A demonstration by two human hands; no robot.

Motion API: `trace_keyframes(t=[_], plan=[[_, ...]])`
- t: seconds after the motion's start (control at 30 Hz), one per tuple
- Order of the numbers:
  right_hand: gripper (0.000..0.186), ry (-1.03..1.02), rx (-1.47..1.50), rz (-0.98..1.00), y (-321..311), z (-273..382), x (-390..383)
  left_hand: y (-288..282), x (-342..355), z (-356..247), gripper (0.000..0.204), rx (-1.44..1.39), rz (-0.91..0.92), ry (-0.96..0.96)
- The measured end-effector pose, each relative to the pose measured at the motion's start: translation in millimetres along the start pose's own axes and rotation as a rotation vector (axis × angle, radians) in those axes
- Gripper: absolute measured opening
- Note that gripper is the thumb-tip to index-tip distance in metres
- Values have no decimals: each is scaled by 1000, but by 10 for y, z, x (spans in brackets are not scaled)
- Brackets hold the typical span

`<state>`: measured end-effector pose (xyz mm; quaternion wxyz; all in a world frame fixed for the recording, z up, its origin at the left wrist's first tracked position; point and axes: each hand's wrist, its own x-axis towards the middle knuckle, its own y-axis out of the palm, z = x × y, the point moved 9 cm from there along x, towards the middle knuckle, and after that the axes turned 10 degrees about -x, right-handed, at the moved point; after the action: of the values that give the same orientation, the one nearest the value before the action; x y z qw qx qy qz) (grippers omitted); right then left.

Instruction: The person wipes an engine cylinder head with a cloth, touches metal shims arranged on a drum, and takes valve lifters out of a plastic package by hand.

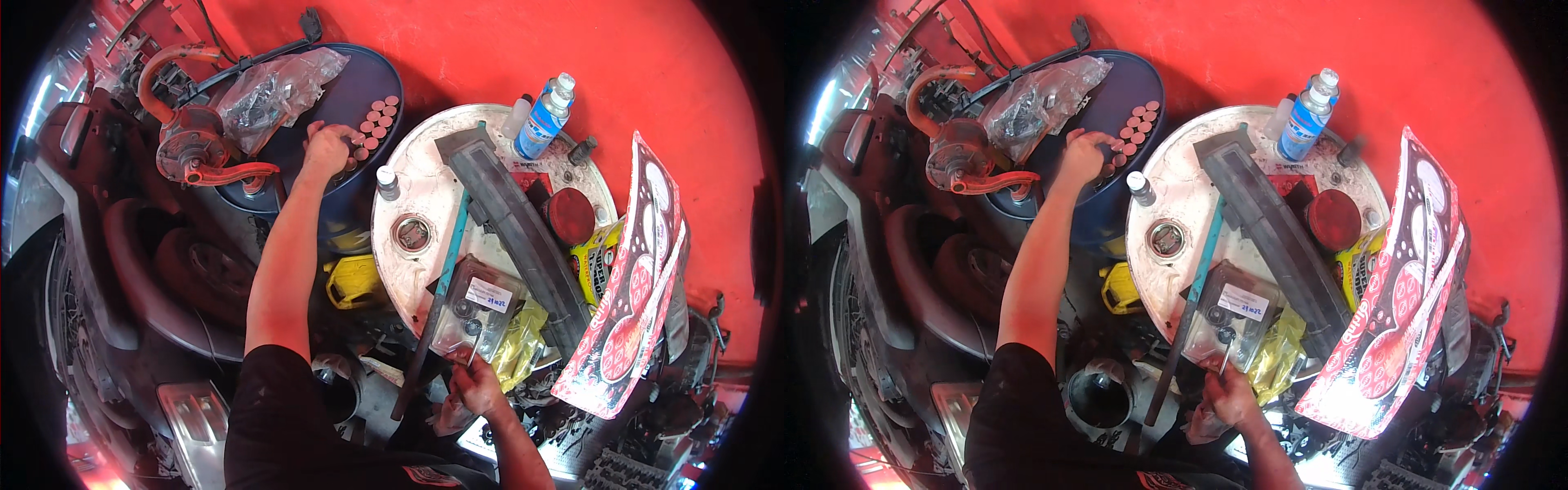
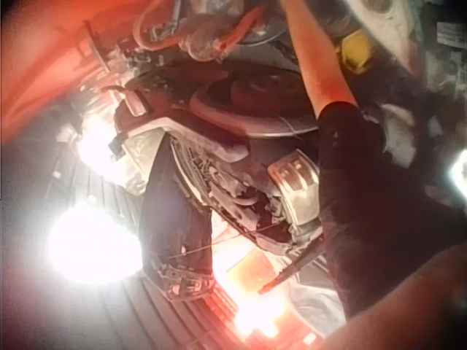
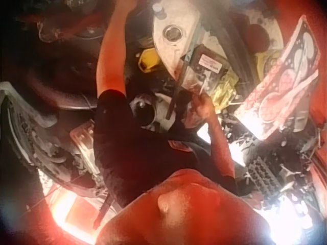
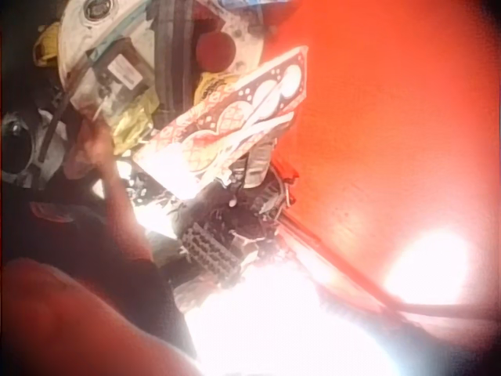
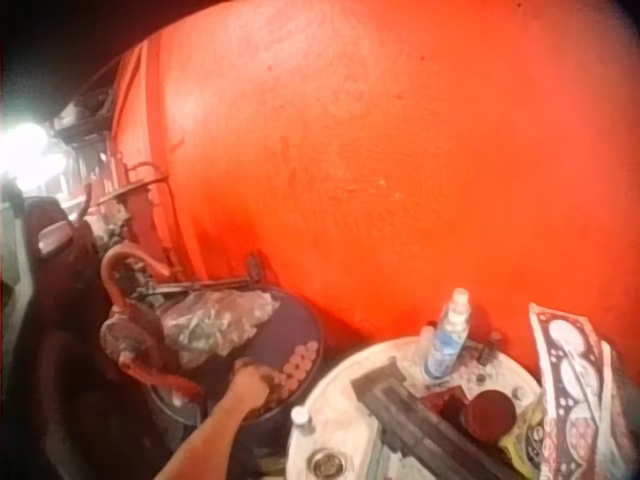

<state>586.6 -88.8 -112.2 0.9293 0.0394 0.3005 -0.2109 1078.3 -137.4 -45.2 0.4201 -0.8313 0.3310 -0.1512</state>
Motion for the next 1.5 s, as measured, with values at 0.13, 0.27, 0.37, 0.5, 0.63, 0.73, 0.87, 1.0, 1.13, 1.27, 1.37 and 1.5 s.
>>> trace_keyframes(t=[0.13,0.27,0.37,0.5,0.63,0.73,0.87,1.0,1.13,1.27,1.37,1.5], plan=[[25,9,-6,1,5,20,-3,-159,-24,101,35,162,-81,48],[25,-28,-22,1,4,25,8,-119,2,121,39,145,-35,-35],[25,-5,-12,18,2,-9,13,-47,-42,8,43,178,-42,-50],[25,-3,-4,-9,-2,-32,20,87,-18,33,46,247,37,-48],[25,0,-19,2,-2,13,6,65,31,74,50,198,17,-7],[24,19,-20,4,1,10,-4,83,59,-28,52,202,-40,74],[23,-2,5,16,7,-9,5,221,120,-47,55,330,68,63],[23,35,23,29,3,-25,12,256,132,-131,58,295,89,3],[23,4,14,29,4,-31,19,180,288,-114,62,221,-99,-2],[23,-18,21,26,15,5,17,322,508,-59,64,367,72,31],[23,-30,-14,27,13,41,18,454,666,160,66,318,198,-32],[23,-8,17,6,-7,68,-1,322,620,-104,64,311,70,-57]])
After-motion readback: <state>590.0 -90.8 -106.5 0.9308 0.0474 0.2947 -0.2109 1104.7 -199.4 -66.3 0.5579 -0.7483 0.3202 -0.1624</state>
